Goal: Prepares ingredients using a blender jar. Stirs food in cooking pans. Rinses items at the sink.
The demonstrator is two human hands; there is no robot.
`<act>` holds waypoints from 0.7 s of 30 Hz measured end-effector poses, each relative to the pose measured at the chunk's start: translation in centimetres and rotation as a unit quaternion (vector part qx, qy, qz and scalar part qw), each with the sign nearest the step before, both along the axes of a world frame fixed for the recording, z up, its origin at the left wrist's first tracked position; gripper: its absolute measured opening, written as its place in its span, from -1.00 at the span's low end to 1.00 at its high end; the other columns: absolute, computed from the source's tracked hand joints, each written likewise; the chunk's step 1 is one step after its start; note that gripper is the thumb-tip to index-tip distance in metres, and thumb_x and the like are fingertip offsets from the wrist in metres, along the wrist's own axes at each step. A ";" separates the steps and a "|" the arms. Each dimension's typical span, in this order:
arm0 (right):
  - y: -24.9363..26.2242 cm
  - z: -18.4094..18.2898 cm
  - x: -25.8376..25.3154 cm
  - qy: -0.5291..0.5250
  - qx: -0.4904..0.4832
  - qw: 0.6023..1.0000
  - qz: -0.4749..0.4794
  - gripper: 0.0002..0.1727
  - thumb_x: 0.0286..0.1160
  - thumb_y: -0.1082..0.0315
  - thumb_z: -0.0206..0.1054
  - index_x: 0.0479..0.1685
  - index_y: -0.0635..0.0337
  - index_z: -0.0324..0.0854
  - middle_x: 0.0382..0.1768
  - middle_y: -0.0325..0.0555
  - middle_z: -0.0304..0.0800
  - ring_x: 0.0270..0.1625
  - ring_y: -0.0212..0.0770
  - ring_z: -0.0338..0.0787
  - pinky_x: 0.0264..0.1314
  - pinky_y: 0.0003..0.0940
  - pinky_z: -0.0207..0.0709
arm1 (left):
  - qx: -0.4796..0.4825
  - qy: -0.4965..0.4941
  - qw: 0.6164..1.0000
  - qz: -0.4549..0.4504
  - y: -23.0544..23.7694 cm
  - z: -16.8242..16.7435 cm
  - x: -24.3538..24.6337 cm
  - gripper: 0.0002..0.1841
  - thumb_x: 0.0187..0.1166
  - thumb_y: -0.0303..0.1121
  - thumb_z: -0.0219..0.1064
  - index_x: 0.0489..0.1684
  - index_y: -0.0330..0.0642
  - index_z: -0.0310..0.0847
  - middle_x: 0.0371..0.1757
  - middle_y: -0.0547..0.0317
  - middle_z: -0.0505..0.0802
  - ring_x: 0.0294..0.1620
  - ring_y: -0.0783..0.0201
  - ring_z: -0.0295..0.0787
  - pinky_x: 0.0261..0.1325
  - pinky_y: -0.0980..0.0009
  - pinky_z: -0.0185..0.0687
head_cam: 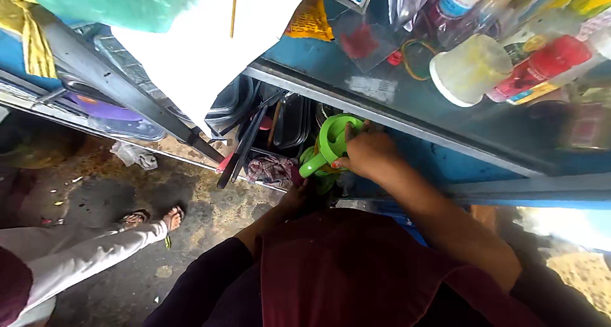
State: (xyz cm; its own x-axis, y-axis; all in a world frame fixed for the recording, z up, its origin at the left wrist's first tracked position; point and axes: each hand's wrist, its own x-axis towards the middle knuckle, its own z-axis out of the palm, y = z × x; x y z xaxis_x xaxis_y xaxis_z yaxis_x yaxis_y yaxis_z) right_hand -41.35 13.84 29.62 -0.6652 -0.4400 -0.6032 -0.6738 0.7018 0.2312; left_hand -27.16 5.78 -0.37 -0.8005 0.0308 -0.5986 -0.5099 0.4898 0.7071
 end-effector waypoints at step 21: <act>0.2 -0.8 0.2 0.037 0.009 0.999 0.018 0.22 0.52 -0.47 0.21 0.88 0.38 -0.05 0.70 0.59 0.23 0.55 0.49 0.56 0.37 0.31 0.57 | -0.093 -0.050 0.993 -0.062 -0.9 1.0 -1.7 -0.48 0.81 -0.13 -0.02 0.72 0.01 0.38 0.52 -0.26 0.66 0.54 -0.32 0.56 0.44 -0.43 0.42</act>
